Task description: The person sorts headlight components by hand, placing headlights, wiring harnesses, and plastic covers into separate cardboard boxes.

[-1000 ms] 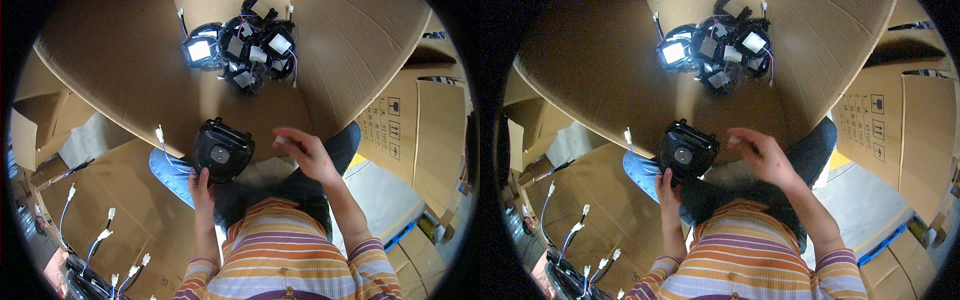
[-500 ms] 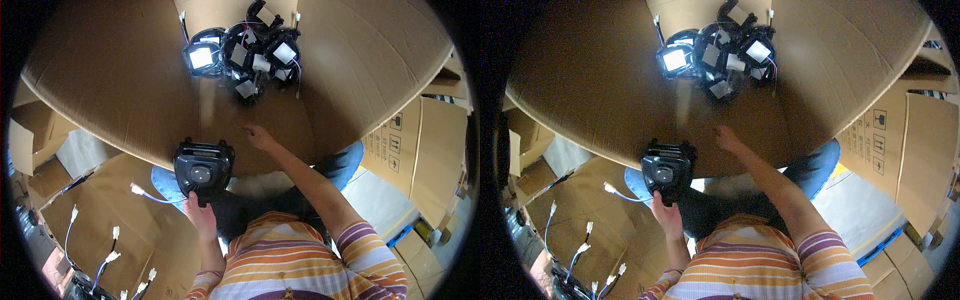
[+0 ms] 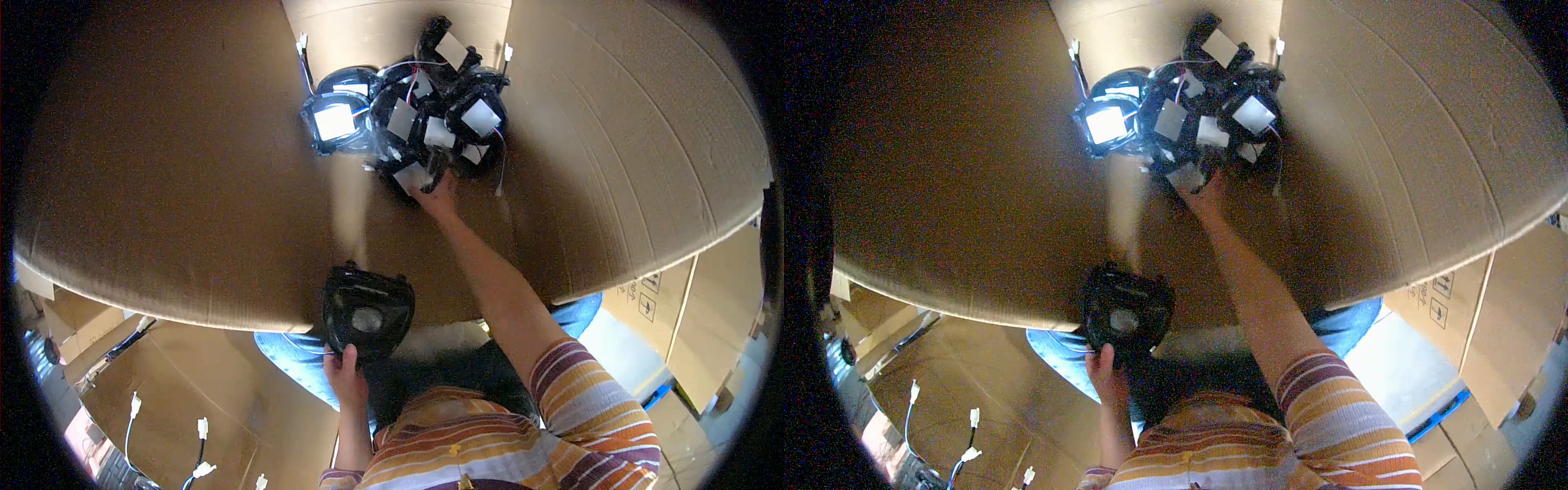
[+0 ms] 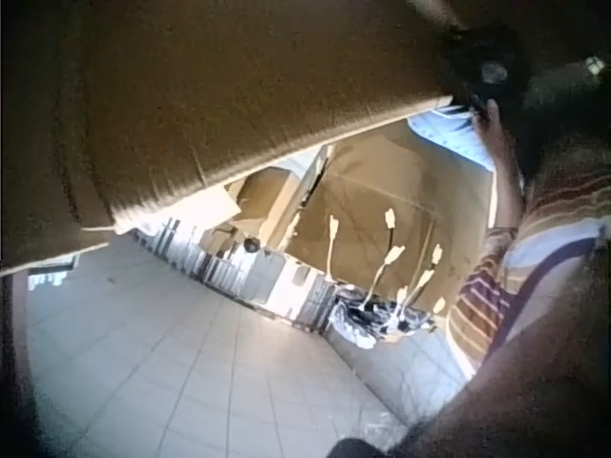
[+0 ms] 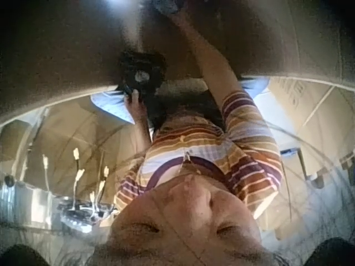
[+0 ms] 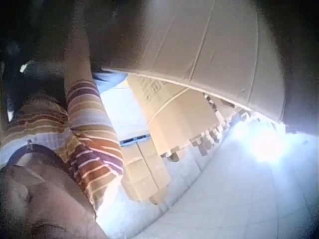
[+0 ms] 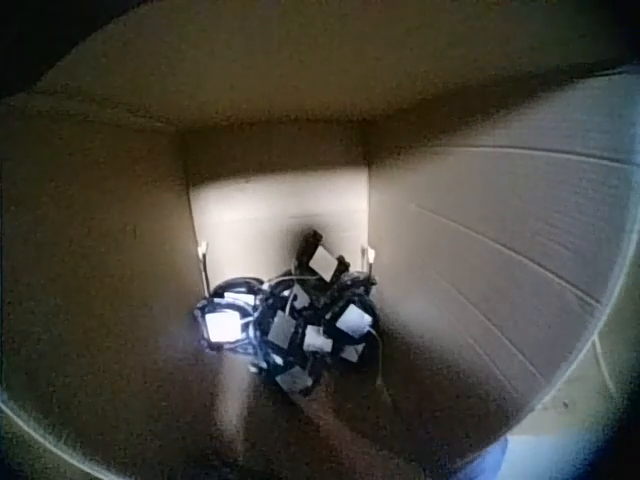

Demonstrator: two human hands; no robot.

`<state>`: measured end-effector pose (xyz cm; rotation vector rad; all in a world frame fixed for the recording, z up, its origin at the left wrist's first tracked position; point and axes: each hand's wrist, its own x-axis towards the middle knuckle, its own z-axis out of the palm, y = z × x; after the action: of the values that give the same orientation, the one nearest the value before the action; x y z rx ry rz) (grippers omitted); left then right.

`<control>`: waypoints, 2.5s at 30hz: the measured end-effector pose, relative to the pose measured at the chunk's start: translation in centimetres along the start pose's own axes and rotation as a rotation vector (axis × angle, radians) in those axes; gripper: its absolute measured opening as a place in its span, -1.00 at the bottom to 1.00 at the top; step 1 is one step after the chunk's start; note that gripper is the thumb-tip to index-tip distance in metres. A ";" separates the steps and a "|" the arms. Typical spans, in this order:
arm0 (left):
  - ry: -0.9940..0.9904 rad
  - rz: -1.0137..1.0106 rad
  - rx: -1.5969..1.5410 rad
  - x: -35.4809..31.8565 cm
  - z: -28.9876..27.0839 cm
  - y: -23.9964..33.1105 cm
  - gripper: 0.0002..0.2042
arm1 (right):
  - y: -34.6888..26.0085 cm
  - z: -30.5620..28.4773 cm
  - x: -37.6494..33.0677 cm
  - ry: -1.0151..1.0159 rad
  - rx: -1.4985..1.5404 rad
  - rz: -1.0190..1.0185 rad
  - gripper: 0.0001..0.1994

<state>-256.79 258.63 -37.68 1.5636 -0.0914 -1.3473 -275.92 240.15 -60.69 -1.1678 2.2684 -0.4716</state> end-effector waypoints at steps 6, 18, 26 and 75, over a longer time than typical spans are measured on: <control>-0.077 0.000 0.267 0.1 1.5 -0.1 -0.73 | 2.7 -0.6 3.1 -0.053 0.225 0.188 -0.18; -0.288 0.409 0.566 0.1 5.0 0.2 -0.70 | -4.2 -24.6 -13.7 -0.090 0.265 -0.407 -0.33; -0.313 0.310 0.227 -4.8 5.1 -0.2 -0.73 | -8.4 -27.6 -22.3 -0.047 0.064 -0.764 -0.45; -1.065 0.840 0.669 -10.4 3.9 7.2 -0.54 | -1.3 -30.1 -24.0 -0.134 0.758 -0.597 -0.59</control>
<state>-259.86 259.26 -24.82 0.8803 -1.7770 -1.3198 -281.90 261.03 -28.90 -1.3591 1.3612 -1.2923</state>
